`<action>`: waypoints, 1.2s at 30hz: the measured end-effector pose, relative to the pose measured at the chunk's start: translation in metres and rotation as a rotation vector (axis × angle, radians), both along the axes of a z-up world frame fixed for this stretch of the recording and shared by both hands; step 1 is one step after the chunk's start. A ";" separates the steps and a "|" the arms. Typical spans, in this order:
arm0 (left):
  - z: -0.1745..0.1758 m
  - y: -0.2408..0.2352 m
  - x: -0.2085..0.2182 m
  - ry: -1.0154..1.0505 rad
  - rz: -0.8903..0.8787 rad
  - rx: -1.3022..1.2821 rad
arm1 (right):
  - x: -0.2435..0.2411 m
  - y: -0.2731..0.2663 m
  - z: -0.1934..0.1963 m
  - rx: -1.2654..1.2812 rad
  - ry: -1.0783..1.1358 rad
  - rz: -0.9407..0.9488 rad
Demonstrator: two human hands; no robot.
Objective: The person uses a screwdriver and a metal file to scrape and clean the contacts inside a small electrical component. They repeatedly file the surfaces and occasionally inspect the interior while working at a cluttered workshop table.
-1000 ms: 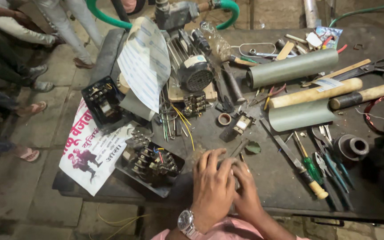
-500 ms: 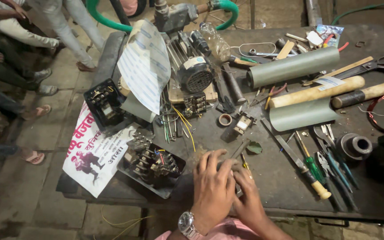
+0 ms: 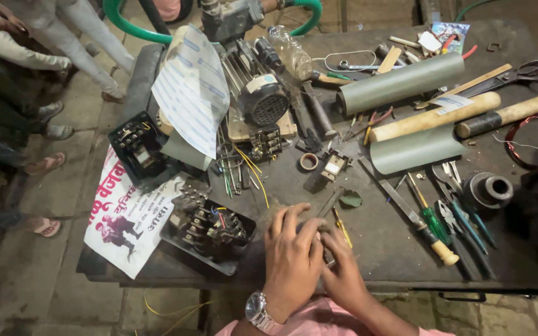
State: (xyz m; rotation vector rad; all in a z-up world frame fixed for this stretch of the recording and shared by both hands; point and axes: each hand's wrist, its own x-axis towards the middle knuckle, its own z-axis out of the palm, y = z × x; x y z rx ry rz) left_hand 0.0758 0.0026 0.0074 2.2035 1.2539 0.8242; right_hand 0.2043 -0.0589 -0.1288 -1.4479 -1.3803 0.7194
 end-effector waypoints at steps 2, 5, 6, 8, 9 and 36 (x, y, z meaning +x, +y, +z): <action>0.002 0.003 0.000 0.009 -0.001 -0.012 | 0.000 0.005 0.002 0.058 -0.043 0.004; -0.001 -0.001 0.002 0.001 0.014 -0.039 | 0.003 0.000 0.002 0.036 -0.010 -0.004; -0.002 -0.005 0.003 0.002 0.008 -0.039 | 0.003 -0.005 0.002 0.010 0.021 -0.009; -0.001 0.000 0.001 0.005 -0.002 -0.003 | 0.001 0.003 0.002 0.037 -0.016 0.004; -0.001 0.001 0.000 0.015 -0.001 0.001 | 0.001 0.005 0.003 0.047 -0.035 0.011; 0.001 0.002 0.001 0.056 -0.020 -0.019 | 0.003 0.006 0.017 0.149 -0.151 0.025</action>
